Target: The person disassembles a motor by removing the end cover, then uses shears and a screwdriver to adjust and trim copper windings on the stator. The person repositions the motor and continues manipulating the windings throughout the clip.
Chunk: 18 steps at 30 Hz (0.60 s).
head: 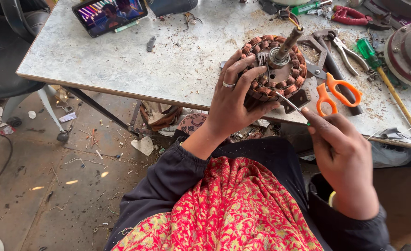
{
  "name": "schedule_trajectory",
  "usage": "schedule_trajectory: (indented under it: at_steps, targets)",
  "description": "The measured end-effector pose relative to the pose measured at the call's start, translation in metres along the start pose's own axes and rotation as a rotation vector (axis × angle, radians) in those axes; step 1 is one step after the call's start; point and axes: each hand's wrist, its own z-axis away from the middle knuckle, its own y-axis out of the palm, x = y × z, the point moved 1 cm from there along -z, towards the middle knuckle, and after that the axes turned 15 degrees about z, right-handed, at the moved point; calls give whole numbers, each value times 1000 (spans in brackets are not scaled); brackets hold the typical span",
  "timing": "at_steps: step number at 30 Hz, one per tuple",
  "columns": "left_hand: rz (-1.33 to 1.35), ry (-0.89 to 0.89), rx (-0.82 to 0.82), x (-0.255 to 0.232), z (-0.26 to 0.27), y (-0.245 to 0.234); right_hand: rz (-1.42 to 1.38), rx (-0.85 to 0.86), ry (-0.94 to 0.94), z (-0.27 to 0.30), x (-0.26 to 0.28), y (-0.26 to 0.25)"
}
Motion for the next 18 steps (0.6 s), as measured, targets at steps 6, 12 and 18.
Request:
schedule_trajectory:
  at_steps: [6, 12, 18]
  targets:
    - [-4, -7, -6, -2, 0, 0, 415, 162, -52, -23, 22, -40]
    - [-13, -6, 0, -3, 0, -2, 520, 214, -84, -30, 47, -53]
    - [-20, 2, -12, 0, 2, 4, 417, 138, -51, -26, 54, -48]
